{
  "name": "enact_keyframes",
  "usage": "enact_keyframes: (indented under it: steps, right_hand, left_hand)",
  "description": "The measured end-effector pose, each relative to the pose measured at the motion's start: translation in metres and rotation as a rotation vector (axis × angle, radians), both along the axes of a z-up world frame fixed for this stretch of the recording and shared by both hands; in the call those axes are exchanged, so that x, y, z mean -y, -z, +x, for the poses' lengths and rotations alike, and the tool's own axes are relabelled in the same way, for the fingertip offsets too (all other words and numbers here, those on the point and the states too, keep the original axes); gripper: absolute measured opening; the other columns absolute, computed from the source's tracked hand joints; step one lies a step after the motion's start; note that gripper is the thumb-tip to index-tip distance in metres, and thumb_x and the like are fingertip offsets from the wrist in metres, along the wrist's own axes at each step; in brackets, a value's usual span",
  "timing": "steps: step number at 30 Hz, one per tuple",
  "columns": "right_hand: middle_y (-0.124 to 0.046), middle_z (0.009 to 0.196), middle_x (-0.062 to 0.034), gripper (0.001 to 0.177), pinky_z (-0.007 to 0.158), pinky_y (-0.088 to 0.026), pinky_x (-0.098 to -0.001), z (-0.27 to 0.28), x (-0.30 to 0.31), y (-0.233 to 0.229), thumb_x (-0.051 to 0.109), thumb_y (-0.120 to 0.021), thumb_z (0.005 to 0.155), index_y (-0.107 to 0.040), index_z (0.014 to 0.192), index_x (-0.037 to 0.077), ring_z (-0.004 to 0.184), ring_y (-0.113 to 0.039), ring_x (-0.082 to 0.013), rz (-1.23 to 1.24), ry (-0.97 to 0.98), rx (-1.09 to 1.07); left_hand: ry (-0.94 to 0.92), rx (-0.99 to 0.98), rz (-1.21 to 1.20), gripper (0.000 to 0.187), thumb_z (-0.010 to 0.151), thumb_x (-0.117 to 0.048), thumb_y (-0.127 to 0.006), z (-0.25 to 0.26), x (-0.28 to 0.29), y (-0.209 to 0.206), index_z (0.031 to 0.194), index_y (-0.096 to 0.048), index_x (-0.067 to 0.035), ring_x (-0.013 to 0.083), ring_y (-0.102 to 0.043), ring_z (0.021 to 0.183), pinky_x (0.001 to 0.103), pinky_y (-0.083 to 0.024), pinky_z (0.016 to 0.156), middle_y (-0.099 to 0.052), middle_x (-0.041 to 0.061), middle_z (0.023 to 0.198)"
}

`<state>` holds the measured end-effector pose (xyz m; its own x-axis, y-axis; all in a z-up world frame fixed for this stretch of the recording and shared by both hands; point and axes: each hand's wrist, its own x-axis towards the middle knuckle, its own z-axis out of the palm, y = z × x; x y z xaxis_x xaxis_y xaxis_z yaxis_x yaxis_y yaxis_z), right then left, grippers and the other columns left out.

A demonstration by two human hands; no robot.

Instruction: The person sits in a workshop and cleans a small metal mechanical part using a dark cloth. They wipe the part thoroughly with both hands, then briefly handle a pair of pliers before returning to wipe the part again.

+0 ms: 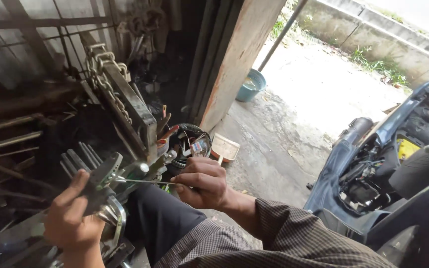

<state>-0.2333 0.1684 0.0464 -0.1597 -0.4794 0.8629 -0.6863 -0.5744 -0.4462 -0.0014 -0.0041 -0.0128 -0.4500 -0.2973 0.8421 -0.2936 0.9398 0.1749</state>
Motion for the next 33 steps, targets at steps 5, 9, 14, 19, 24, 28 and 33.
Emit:
enact_keyframes:
  steps: [5, 9, 14, 19, 24, 28, 33]
  right_hand:
    - [-0.072, 0.086, -0.0101, 0.008, 0.058, -0.051, -0.0327, -0.005, -0.005, 0.004, 0.004, -0.070, 0.095, -0.069, 0.099, -0.002, 0.067, -0.066, -0.0190, 0.004, 0.028, 0.017]
    - [-0.073, 0.087, -0.0107, 0.007, 0.058, -0.051, -0.0328, -0.007, -0.006, -0.001, 0.003, -0.070, 0.096, -0.068, 0.100, -0.002, 0.068, -0.067, -0.0199, 0.034, 0.026, -0.011]
    - [-0.071, 0.083, -0.0099, 0.009, 0.057, -0.050, -0.0317, -0.009, -0.006, 0.006, 0.002, -0.072, 0.093, -0.069, 0.100, -0.002, 0.065, -0.065, -0.0179, 0.042, -0.054, -0.016]
    - [-0.073, 0.084, -0.0105, 0.007, 0.058, -0.052, -0.0317, -0.012, -0.006, 0.007, 0.001, -0.070, 0.093, -0.068, 0.099, -0.002, 0.066, -0.066, -0.0175, 0.013, -0.034, -0.019]
    - [-0.071, 0.083, -0.0100, 0.006, 0.059, -0.052, -0.0317, -0.013, -0.003, -0.001, 0.000, -0.071, 0.093, -0.069, 0.098, -0.003, 0.067, -0.065, -0.0187, 0.054, -0.010, 0.008]
    - [-0.071, 0.083, -0.0104, 0.007, 0.060, -0.053, -0.0327, -0.013, -0.002, 0.006, 0.001, -0.071, 0.094, -0.069, 0.100, -0.004, 0.067, -0.066, -0.0191, 0.061, -0.068, 0.022]
    - [-0.070, 0.080, -0.0099, 0.005, 0.059, -0.052, -0.0316, -0.013, 0.000, 0.006, 0.001, -0.068, 0.096, -0.069, 0.098, -0.003, 0.065, -0.064, -0.0180, 0.053, -0.020, 0.053]
  left_hand:
    - [-0.015, 0.002, -0.014, 0.038, 0.106, -0.012, -0.081, -0.006, -0.002, -0.007, 0.114, -0.044, -0.010, 0.0268, -0.077, 0.111, 0.027, -0.063, 0.080, -0.069, 0.009, 0.124]
    - [0.003, -0.005, -0.052, 0.037, 0.105, -0.012, -0.081, -0.010, -0.003, -0.008, 0.112, -0.045, -0.008, 0.0279, -0.077, 0.115, 0.028, -0.061, 0.082, -0.068, 0.010, 0.122]
    - [-0.045, 0.031, -0.028, 0.043, 0.100, -0.023, -0.084, -0.003, -0.008, -0.004, 0.109, -0.045, -0.008, 0.0280, -0.078, 0.111, 0.025, -0.059, 0.077, -0.070, 0.011, 0.120]
    - [-0.054, 0.039, -0.011, 0.044, 0.093, -0.028, -0.082, -0.007, -0.010, -0.007, 0.106, -0.045, -0.007, 0.0305, -0.080, 0.109, 0.026, -0.060, 0.075, -0.072, 0.012, 0.116]
    - [-0.002, -0.011, -0.047, 0.039, 0.096, -0.010, -0.081, -0.019, -0.013, -0.025, 0.103, -0.043, -0.006, 0.0322, -0.076, 0.106, 0.032, -0.060, 0.081, -0.067, 0.014, 0.111]
    - [0.002, -0.016, -0.038, 0.039, 0.102, 0.003, -0.081, -0.018, -0.011, -0.021, 0.106, -0.043, -0.005, 0.0318, -0.076, 0.112, 0.032, -0.060, 0.087, -0.068, 0.015, 0.117]
    - [0.014, -0.032, 0.015, 0.039, 0.099, 0.003, -0.081, -0.017, -0.013, -0.015, 0.106, -0.044, -0.004, 0.0322, -0.075, 0.114, 0.031, -0.060, 0.085, -0.069, 0.016, 0.120]
